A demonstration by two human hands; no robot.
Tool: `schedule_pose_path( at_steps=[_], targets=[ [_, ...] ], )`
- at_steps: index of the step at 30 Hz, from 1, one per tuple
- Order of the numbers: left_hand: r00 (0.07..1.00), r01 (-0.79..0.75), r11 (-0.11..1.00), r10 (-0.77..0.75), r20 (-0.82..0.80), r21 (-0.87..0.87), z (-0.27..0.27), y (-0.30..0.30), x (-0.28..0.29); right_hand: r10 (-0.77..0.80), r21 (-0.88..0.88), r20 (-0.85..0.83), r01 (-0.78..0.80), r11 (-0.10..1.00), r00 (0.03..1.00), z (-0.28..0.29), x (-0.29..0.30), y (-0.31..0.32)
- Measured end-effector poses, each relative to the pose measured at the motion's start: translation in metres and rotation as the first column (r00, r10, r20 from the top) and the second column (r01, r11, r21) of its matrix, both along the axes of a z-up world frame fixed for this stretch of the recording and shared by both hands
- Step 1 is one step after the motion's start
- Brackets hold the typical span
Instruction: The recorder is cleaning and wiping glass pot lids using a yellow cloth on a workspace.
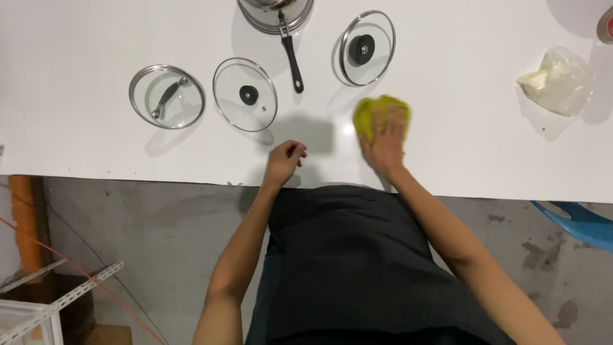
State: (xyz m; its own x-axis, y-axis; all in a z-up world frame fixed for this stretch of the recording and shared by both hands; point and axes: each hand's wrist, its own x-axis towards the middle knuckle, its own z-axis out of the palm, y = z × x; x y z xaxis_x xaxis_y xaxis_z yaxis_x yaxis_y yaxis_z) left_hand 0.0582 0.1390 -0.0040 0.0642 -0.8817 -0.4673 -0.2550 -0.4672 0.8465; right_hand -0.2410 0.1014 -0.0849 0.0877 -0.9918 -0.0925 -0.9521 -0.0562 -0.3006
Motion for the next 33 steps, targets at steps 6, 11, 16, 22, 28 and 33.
schedule_pose_path(
  at_steps=[6,11,16,22,28,33],
  targets=[
    [0.995,0.098,0.994,-0.098,0.013,0.055,0.006,0.011,0.002,0.629,0.031,0.107,-0.635,0.772,0.77,0.025,-0.023,0.035],
    [0.998,-0.061,0.998,0.061,-0.007,0.032,-0.004,0.058,0.055,0.315,0.071,-0.16,-0.308,0.949,0.935,0.023,-0.09,0.029],
    [0.925,-0.292,0.92,0.341,0.166,-0.262,-0.055,0.086,0.126,0.048,-0.051,0.036,-0.046,0.998,0.998,0.077,-0.019,0.015],
    [0.698,-0.273,0.805,0.542,0.467,-0.526,0.047,0.063,0.161,0.301,-0.161,0.369,-0.259,0.952,0.879,0.134,0.135,0.007],
    [0.693,-0.426,0.781,0.606,0.391,-0.457,0.018,0.068,0.204,0.495,-0.128,0.547,-0.517,0.847,0.675,0.185,0.239,-0.002],
    [0.661,-0.457,0.74,0.654,0.369,-0.493,0.002,0.077,0.235,0.412,0.002,0.685,-0.566,0.824,0.601,0.177,0.276,-0.012]
  ],
)
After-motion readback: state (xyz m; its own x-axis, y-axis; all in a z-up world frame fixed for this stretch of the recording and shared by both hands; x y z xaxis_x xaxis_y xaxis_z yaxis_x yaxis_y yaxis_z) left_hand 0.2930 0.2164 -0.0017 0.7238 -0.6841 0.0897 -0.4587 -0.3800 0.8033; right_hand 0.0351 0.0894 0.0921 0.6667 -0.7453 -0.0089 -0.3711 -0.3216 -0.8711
